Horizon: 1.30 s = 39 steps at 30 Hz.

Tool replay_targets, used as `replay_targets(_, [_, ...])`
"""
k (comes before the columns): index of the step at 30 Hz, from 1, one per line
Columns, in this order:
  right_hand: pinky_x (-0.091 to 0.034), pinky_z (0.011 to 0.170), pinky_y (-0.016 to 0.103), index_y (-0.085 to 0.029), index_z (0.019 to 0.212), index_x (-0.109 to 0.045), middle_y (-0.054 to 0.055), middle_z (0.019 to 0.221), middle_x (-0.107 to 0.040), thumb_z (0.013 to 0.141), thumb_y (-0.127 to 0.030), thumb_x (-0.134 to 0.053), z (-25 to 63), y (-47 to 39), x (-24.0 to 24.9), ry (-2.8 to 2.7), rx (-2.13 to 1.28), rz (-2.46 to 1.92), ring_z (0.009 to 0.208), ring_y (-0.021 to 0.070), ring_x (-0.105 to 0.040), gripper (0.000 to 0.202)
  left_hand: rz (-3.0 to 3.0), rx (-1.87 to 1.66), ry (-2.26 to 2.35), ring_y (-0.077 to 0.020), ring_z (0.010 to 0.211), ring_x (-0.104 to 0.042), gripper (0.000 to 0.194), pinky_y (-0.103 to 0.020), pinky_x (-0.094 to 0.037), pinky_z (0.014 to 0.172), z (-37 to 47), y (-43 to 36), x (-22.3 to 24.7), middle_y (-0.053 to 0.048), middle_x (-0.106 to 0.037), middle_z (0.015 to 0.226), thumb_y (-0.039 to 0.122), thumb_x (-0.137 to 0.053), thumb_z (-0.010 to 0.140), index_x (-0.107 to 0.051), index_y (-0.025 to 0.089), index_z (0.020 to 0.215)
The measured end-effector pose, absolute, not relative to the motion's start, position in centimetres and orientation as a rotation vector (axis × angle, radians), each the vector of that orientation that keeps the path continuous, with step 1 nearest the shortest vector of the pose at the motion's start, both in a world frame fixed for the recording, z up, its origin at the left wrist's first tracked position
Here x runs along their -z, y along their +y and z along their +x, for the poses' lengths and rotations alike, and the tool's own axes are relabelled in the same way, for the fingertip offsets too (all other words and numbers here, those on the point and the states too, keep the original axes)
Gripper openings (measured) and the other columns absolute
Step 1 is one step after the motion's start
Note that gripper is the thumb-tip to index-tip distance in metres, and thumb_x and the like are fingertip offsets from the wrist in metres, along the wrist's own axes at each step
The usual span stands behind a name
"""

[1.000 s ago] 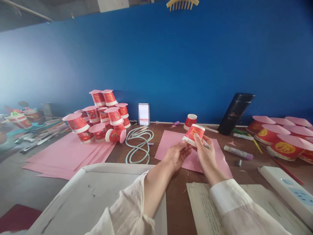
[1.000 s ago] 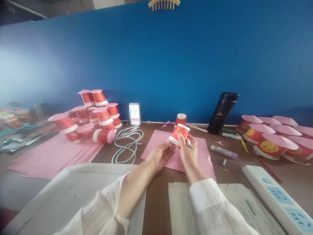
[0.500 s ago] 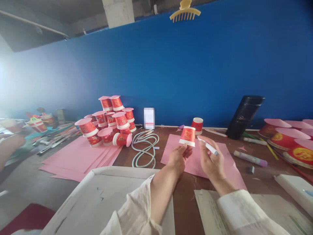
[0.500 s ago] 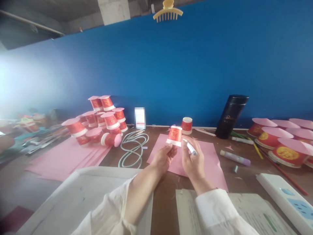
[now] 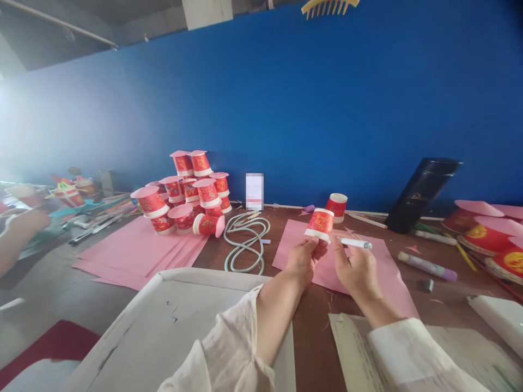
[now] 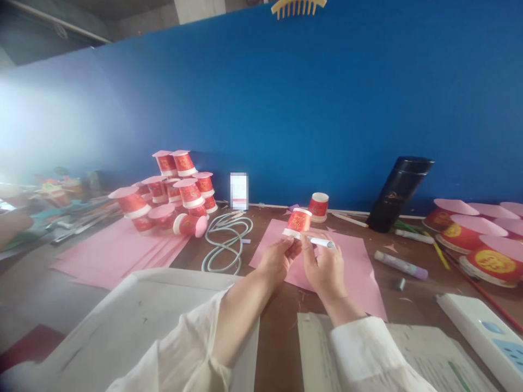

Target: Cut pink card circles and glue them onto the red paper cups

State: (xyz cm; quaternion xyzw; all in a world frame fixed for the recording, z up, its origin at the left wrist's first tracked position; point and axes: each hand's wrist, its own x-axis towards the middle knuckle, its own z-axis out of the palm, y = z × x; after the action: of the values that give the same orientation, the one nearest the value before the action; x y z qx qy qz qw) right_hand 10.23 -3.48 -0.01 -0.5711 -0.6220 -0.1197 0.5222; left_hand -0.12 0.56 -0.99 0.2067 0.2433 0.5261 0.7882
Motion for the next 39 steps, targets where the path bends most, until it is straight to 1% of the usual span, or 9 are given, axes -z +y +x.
replay_targets(5, [-0.048,0.082,0.038,-0.020,0.092,-0.067,0.010,0.096,-0.071,0.093,-0.037,-0.046,10.35,-3.44,0.07,-1.483,0.334,-1.394,0.094,0.0252,-0.066,0.027,0.441,-1.141,0.531,-0.0119,0.068,-0.064,0.004,-0.026,-0.051,0.077,-0.08,0.61,1.11,-0.006,-0.064,0.070,0.011,-0.064,0.078,-0.065,0.008,0.075])
replay_targets(9, [-0.048,0.083,0.040,-0.019,0.094,-0.067,0.012,0.097,-0.071,0.093,-0.038,-0.044,10.63,-3.37,0.21,-1.477,0.354,-1.413,0.095,0.0269,-0.065,0.030,0.446,-1.141,0.517,-0.0125,0.069,-0.063,0.007,-0.029,-0.049,0.083,-0.07,0.57,1.11,-0.006,-0.065,0.070,0.013,-0.070,0.074,-0.066,0.009,0.077])
replay_targets(14, [-0.048,0.080,0.039,-0.018,0.095,-0.066,0.013,0.098,-0.070,0.094,-0.037,-0.044,10.61,-3.24,0.40,-1.486,0.332,-1.412,0.095,0.0271,-0.065,0.029,0.435,-1.135,0.524,-0.0128,0.069,-0.063,0.007,-0.031,-0.048,0.084,-0.05,0.56,1.07,-0.006,-0.065,0.070,0.013,-0.070,0.073,-0.066,0.009,0.077])
replay_targets(20, [-0.048,0.082,0.041,-0.018,0.095,-0.066,0.012,0.097,-0.070,0.094,-0.035,-0.044,10.35,-3.36,0.20,-1.471,0.356,-1.394,0.095,0.0271,-0.064,0.027,0.449,-1.125,0.566,-0.0120,0.069,-0.062,0.004,-0.027,-0.047,0.078,-0.14,0.47,0.88,-0.006,-0.065,0.071,0.013,-0.067,0.076,-0.065,0.010,0.076])
replay_targets(24, [-0.048,0.079,0.040,-0.018,0.093,-0.066,0.012,0.094,-0.071,0.094,-0.037,-0.045,10.20,-3.50,0.11,-1.482,0.331,-1.407,0.090,0.0262,-0.065,0.028,0.448,-1.113,0.602,-0.0116,0.068,-0.062,0.004,-0.026,-0.046,0.074,-0.21,0.39,0.74,-0.006,-0.065,0.071,0.013,-0.067,0.075,-0.066,0.010,0.076])
replay_targets(27, [-0.047,0.082,0.041,-0.018,0.094,-0.066,0.014,0.097,-0.070,0.094,-0.036,-0.043,10.18,-3.48,0.22,-1.434,0.365,-1.405,0.094,0.0268,-0.064,0.029,0.433,-1.124,0.627,-0.0112,0.068,-0.062,0.004,-0.025,-0.046,0.073,-0.19,0.37,0.65,-0.006,-0.066,0.073,0.013,-0.065,0.077,-0.066,0.010,0.079])
replay_targets(32, [-0.049,0.073,0.040,-0.017,0.092,-0.066,0.014,0.091,-0.071,0.093,-0.041,-0.042,10.38,-3.37,0.69,-1.410,0.329,-1.468,0.085,0.0278,-0.065,0.034,0.399,-1.114,0.660,-0.0109,0.066,-0.062,0.007,-0.024,-0.048,0.072,-0.07,0.52,0.57,-0.007,-0.066,0.072,0.010,-0.059,0.080,-0.066,0.009,0.079])
replay_targets(36, [-0.047,0.080,0.041,-0.019,0.097,-0.065,0.014,0.100,-0.070,0.094,-0.041,-0.041,10.49,-3.50,0.80,-1.332,0.346,-1.456,0.095,0.0281,-0.063,0.033,0.371,-1.123,0.678,-0.0110,0.067,-0.063,0.009,-0.023,-0.048,0.070,0.02,0.73,0.75,-0.006,-0.065,0.073,0.010,-0.056,0.083,-0.065,0.010,0.081])
replay_targets(39, [-0.047,0.078,0.039,-0.019,0.097,-0.065,0.013,0.099,-0.070,0.094,-0.042,-0.041,10.46,-3.50,0.82,-1.338,0.319,-1.470,0.093,0.0275,-0.063,0.033,0.368,-1.116,0.673,-0.0112,0.067,-0.063,0.010,-0.023,-0.049,0.070,0.04,0.83,0.94,-0.007,-0.066,0.074,0.011,-0.055,0.084,-0.065,0.010,0.083])
